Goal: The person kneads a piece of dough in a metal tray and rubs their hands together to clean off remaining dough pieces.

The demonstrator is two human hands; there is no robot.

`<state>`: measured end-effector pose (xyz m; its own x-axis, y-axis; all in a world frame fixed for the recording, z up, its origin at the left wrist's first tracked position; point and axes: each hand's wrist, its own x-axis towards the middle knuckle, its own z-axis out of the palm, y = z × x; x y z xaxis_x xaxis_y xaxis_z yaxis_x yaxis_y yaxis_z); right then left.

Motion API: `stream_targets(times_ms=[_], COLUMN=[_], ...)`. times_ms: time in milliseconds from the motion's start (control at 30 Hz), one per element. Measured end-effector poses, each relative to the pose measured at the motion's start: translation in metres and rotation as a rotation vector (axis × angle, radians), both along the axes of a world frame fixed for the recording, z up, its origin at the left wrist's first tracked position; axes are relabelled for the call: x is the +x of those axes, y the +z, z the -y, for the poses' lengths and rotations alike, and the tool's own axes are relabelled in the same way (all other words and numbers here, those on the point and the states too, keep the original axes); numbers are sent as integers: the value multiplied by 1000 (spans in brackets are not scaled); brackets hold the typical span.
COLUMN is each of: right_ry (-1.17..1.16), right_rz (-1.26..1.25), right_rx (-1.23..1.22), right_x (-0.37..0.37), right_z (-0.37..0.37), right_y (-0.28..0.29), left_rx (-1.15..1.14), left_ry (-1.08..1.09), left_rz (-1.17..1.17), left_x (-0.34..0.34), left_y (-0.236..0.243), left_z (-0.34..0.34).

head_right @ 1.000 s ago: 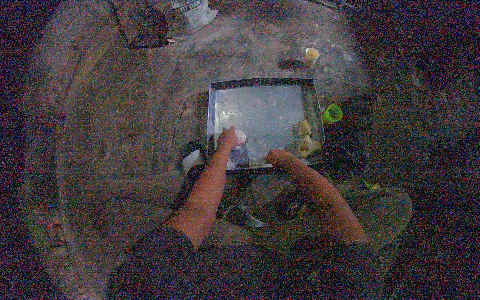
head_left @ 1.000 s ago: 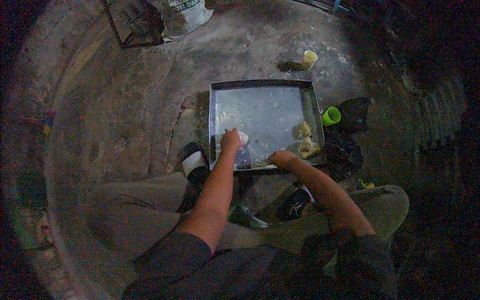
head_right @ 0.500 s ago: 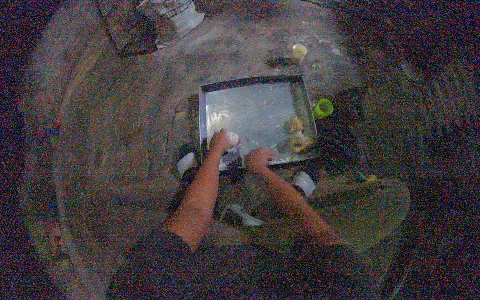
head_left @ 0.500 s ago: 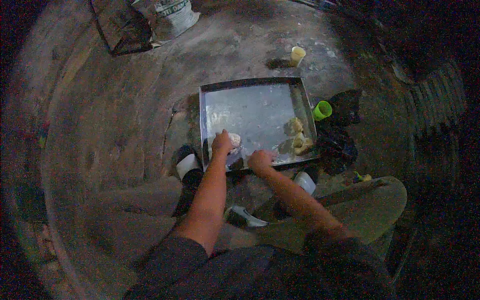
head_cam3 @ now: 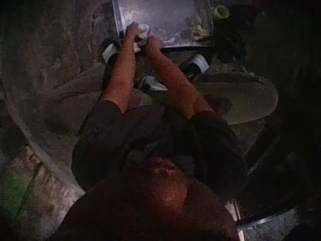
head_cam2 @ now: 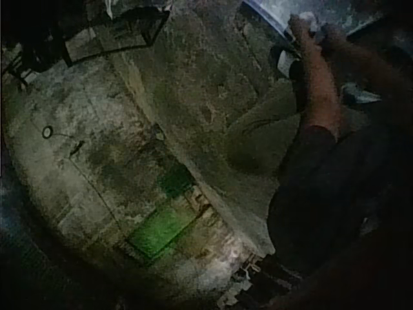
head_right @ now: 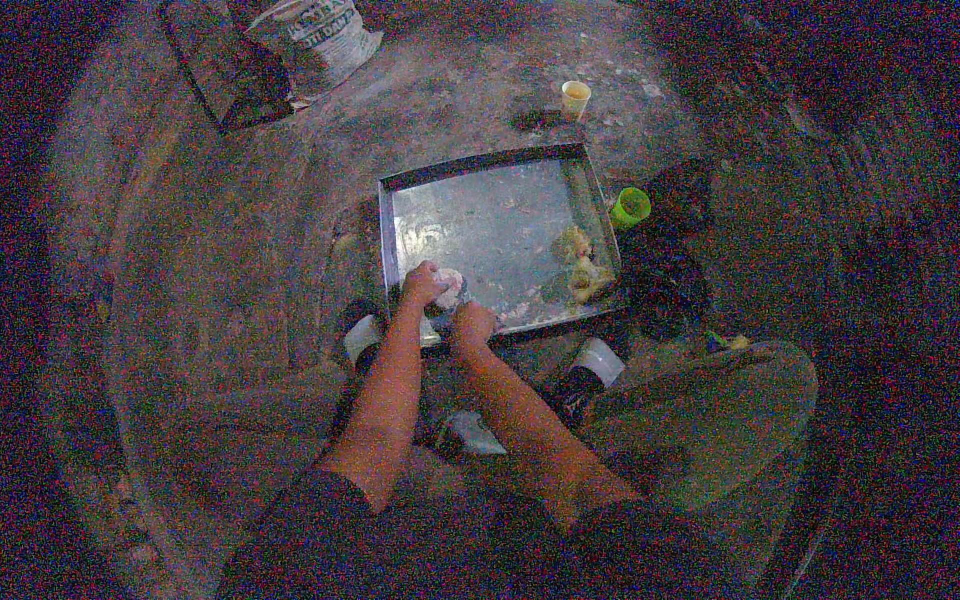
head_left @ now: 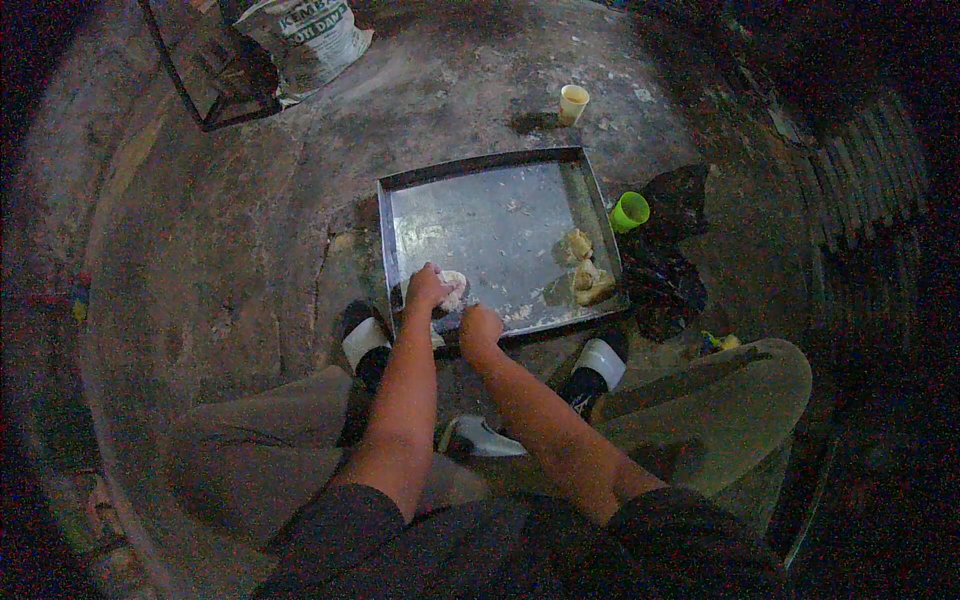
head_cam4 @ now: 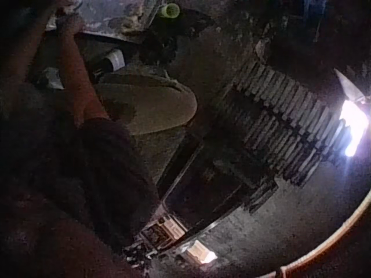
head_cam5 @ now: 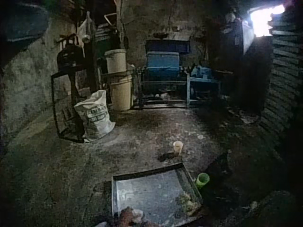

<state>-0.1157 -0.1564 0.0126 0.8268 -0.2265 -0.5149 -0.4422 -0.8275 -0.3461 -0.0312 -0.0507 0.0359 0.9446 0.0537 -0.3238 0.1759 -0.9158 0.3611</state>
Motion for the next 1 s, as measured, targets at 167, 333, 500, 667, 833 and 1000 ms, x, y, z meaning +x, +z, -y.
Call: stream_targets(times_ms=[167, 333, 500, 667, 833, 1000], right_ry=[130, 124, 159, 151, 232, 363], right_rz=[65, 154, 369, 410, 608, 557], right_rx=[88, 39, -17, 352, -52, -218], right_x=[0, 5, 26, 38, -10, 1], right_z=[14, 92, 125, 82, 75, 47], right_y=[44, 8, 31, 52, 46, 43], left_rx=[-28, -18, -281, -323, -275, -377], left_ry=[15, -57, -95, -70, -109, -56], left_rz=[-26, -102, -80, 2, -123, -102], left_x=[4, -4, -6, -6, -12, -9], left_y=[-24, -9, -35, -61, -12, -32], left_z=[-32, -3, 7, 15, 51, 19])
